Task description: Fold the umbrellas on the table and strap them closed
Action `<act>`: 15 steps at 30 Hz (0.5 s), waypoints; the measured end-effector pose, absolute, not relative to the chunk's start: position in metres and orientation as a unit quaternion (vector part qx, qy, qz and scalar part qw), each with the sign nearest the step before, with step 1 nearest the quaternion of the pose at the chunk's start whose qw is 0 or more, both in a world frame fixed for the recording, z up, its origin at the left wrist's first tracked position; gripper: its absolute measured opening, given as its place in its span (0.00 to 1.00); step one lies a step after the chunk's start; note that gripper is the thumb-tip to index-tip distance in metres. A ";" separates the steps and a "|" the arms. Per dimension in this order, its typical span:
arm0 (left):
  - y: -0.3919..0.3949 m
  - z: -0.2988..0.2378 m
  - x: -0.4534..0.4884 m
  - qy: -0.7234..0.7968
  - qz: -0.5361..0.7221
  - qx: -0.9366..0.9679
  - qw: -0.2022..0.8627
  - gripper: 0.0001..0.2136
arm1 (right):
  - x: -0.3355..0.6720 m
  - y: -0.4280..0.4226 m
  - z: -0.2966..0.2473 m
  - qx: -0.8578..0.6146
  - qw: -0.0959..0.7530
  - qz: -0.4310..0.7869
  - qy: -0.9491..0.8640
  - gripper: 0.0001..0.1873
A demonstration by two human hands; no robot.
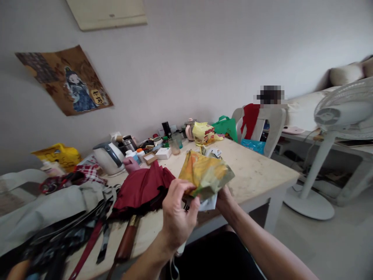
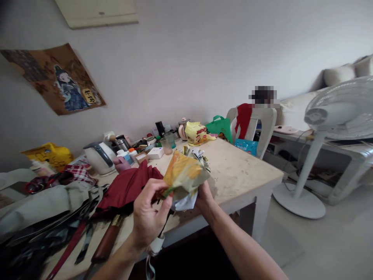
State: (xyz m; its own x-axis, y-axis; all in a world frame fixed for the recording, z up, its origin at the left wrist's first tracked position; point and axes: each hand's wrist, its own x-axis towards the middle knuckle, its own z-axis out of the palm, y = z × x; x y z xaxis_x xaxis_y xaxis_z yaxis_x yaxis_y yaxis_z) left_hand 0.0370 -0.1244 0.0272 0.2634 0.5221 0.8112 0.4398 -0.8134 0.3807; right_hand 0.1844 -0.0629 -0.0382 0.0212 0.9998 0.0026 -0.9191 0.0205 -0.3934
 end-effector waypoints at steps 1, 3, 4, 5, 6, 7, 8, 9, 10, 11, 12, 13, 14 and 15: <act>-0.125 0.029 0.035 0.315 0.541 0.778 0.045 0.03 | 0.184 -0.062 -0.038 -0.142 0.697 0.691 -0.130 0.08; -0.125 0.032 0.031 0.328 0.560 0.760 0.051 0.04 | 0.183 -0.061 -0.037 -0.142 0.700 0.690 -0.119 0.09; -0.125 0.032 0.030 0.324 0.560 0.761 0.047 0.06 | 0.182 -0.061 -0.036 -0.138 0.703 0.687 -0.118 0.09; -0.126 0.033 0.029 0.319 0.555 0.767 0.036 0.06 | 0.181 -0.061 -0.035 -0.133 0.707 0.685 -0.116 0.08; -0.126 0.034 0.028 0.314 0.548 0.775 0.017 0.06 | 0.181 -0.062 -0.034 -0.130 0.710 0.683 -0.114 0.07; -0.127 0.034 0.028 0.312 0.538 0.783 -0.006 0.08 | 0.180 -0.063 -0.032 -0.126 0.713 0.681 -0.113 0.07; -0.127 0.035 0.028 0.313 0.525 0.791 -0.032 0.14 | 0.179 -0.063 -0.031 -0.123 0.715 0.678 -0.117 0.08; -0.128 0.035 0.028 0.317 0.509 0.798 -0.057 0.20 | 0.179 -0.064 -0.031 -0.121 0.717 0.675 -0.124 0.09; -0.128 0.036 0.028 0.325 0.495 0.802 -0.082 0.23 | 0.179 -0.064 -0.031 -0.120 0.718 0.673 -0.132 0.10; -0.128 0.036 0.029 0.331 0.487 0.802 -0.100 0.20 | 0.179 -0.064 -0.032 -0.120 0.720 0.669 -0.140 0.10; -0.128 0.036 0.029 0.337 0.485 0.799 -0.110 0.13 | 0.180 -0.063 -0.033 -0.124 0.723 0.664 -0.142 0.10; -0.128 0.036 0.029 0.348 0.492 0.790 -0.111 0.07 | 0.180 -0.063 -0.035 -0.131 0.727 0.660 -0.139 0.11; -0.127 0.037 0.030 0.363 0.507 0.775 -0.099 0.06 | 0.181 -0.062 -0.037 -0.140 0.729 0.657 -0.128 0.12; -0.126 0.037 0.030 0.382 0.523 0.758 -0.074 0.07 | 0.182 -0.060 -0.040 -0.150 0.730 0.657 -0.114 0.13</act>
